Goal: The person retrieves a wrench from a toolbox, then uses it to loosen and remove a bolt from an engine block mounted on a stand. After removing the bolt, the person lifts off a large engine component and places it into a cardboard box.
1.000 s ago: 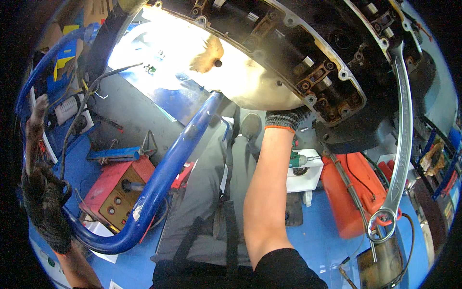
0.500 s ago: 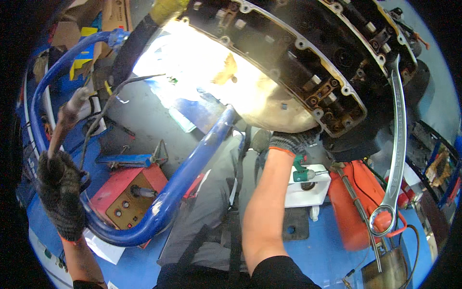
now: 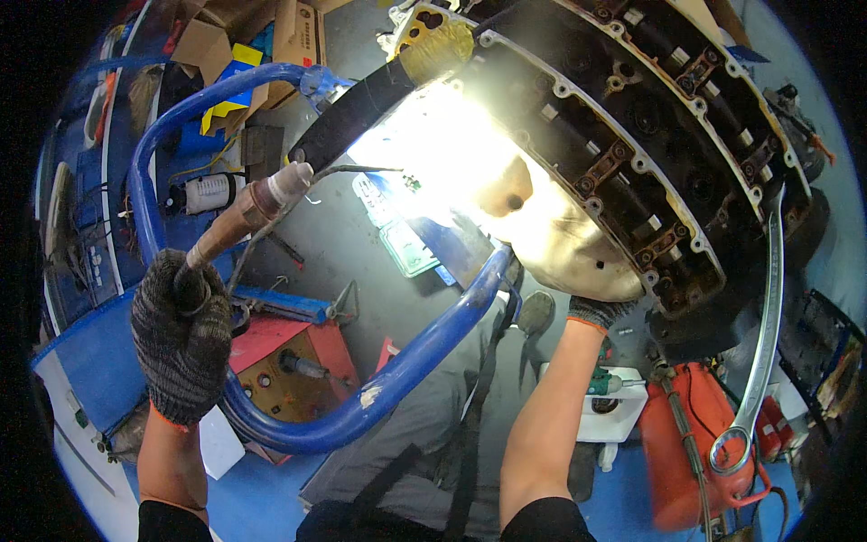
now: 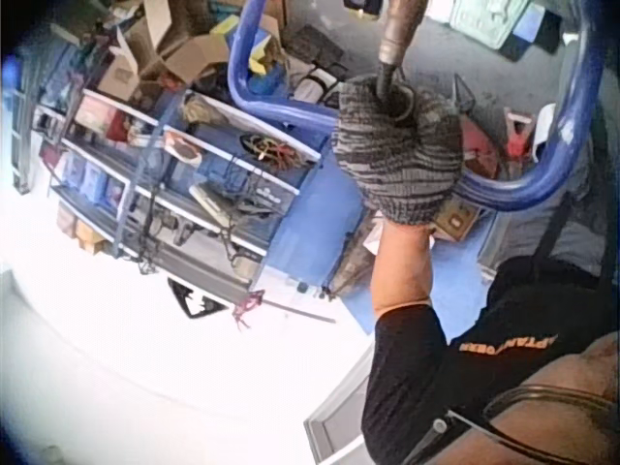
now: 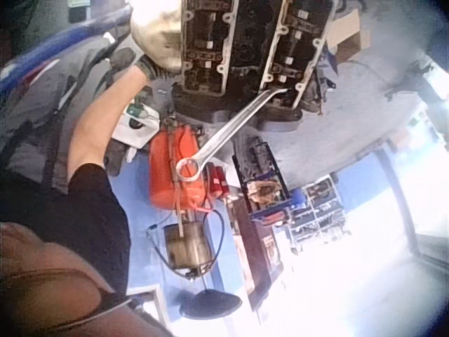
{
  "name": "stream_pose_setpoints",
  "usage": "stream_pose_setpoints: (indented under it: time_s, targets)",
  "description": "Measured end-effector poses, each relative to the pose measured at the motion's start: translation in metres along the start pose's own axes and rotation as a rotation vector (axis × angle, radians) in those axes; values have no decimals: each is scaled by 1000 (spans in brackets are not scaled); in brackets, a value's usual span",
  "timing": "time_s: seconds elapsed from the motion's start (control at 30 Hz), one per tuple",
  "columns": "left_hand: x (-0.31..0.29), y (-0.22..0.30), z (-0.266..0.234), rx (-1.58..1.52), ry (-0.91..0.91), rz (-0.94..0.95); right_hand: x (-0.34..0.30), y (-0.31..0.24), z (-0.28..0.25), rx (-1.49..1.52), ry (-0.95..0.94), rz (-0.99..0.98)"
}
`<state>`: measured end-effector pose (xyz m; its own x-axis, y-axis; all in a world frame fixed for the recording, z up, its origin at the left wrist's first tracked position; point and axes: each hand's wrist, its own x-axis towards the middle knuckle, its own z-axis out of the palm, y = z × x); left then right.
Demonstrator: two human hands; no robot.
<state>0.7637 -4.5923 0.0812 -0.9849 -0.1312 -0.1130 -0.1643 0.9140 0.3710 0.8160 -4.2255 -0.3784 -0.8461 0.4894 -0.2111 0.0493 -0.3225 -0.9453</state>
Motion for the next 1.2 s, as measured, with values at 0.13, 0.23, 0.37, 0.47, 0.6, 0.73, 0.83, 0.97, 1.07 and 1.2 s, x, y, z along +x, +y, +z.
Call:
stream_pose_setpoints:
  time_s: [0.13,0.23,0.37,0.47,0.6,0.73,0.83,0.97,1.07,1.2]
  targets:
    - [0,2,-5,156,-22,13,21,34,-30,225,-6,101]
    - [1,2,-6,184,-115,40,20,53,-58,532,83,253]
    - [1,2,1,5,60,-6,3,64,-81,741,167,368]
    - [0,4,4,-11,81,-38,-7,57,-85,815,208,430]
    - [-2,7,3,-22,100,-70,-18,18,-78,663,394,547]
    - [-3,2,5,-24,135,-104,-38,-41,-49,647,204,373]
    - [-6,-2,6,-80,97,-117,-54,-74,-20,653,32,220]
    - [-5,-2,4,-137,115,-106,-77,-92,8,-7,120,175]
    - [-2,1,1,-84,46,-75,-89,-105,9,289,79,182]
    - [3,6,1,-77,3,-29,-98,-126,8,380,46,227]
